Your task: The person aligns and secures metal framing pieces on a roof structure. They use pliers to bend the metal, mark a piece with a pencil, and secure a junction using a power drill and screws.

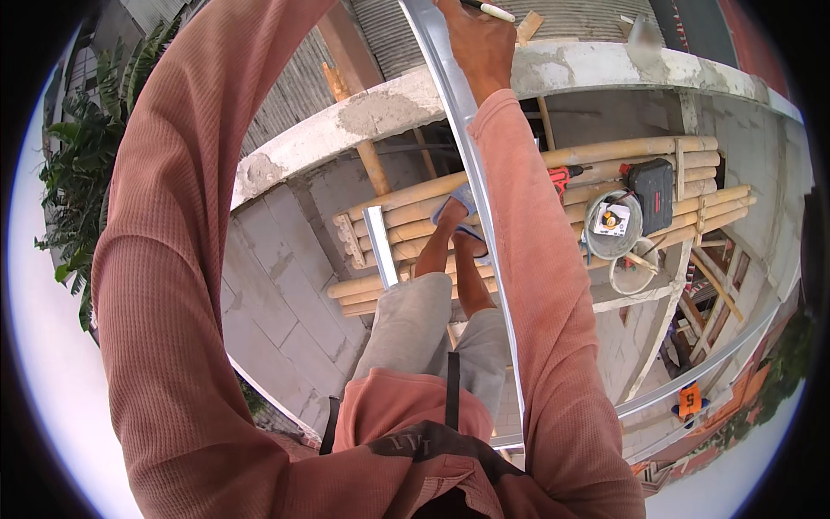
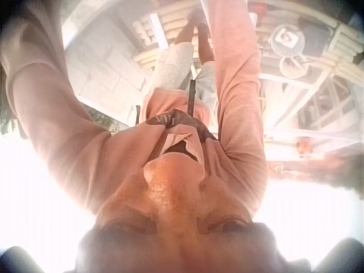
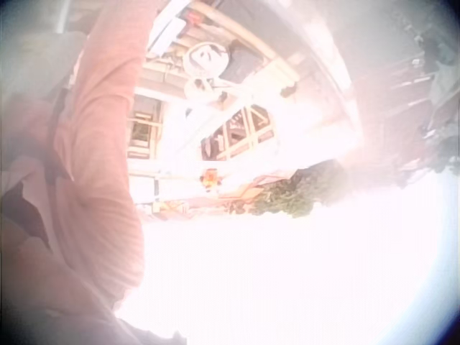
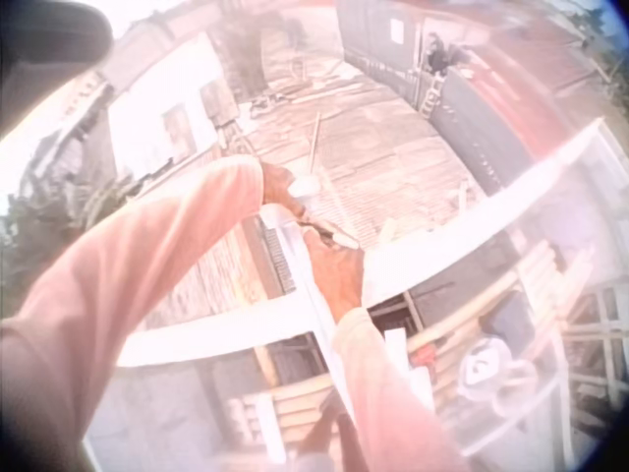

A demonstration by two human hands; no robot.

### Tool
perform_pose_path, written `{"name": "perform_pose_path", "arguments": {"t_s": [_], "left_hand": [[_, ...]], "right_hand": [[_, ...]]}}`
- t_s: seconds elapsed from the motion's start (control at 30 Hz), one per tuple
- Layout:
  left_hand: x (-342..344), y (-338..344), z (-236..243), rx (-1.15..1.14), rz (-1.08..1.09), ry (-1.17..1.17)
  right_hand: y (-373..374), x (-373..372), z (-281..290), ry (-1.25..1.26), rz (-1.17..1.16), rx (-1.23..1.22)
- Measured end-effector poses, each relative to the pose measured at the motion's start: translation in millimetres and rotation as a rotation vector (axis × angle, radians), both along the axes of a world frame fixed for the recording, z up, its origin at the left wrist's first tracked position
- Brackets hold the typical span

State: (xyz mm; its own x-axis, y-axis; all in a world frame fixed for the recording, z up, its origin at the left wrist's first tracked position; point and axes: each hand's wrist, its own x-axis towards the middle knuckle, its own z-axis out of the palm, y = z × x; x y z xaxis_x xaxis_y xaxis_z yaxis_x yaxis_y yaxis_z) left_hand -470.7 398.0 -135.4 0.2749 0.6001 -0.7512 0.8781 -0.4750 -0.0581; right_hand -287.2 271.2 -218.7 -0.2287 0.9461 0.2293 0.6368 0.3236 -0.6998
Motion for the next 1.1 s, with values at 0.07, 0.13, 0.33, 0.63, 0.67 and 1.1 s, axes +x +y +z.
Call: {"name": "perform_pose_path", "arguments": {"t_s": [0.07, 0.13, 0.33, 0.63, 0.67, 1.1], "left_hand": [[22, -10, 19, 0.061, 0.33, 0.003], [25, -18, 31, 0.069, 0.392, 0.009], [27, -24, 40, 0.027, 0.518, 0.007], [25, -22, 33, 0.052, 0.514, 0.032], [27, -24, 36, 0.061, 0.506, 0.031], [25, -11, 30, 0.012, 0.455, 0.013]], "right_hand": [[-5, 9, 18, 0.326, 0.014, -0.186], [-11, 2, 27, 0.666, 0.045, -0.374], [-20, -14, 23, 0.634, -0.095, -0.197], [-18, -15, 26, 0.489, -0.076, -0.175], [-18, -16, 26, 0.473, -0.08, -0.18], [-39, 39, 39, 0.736, -0.207, -0.241]]}}
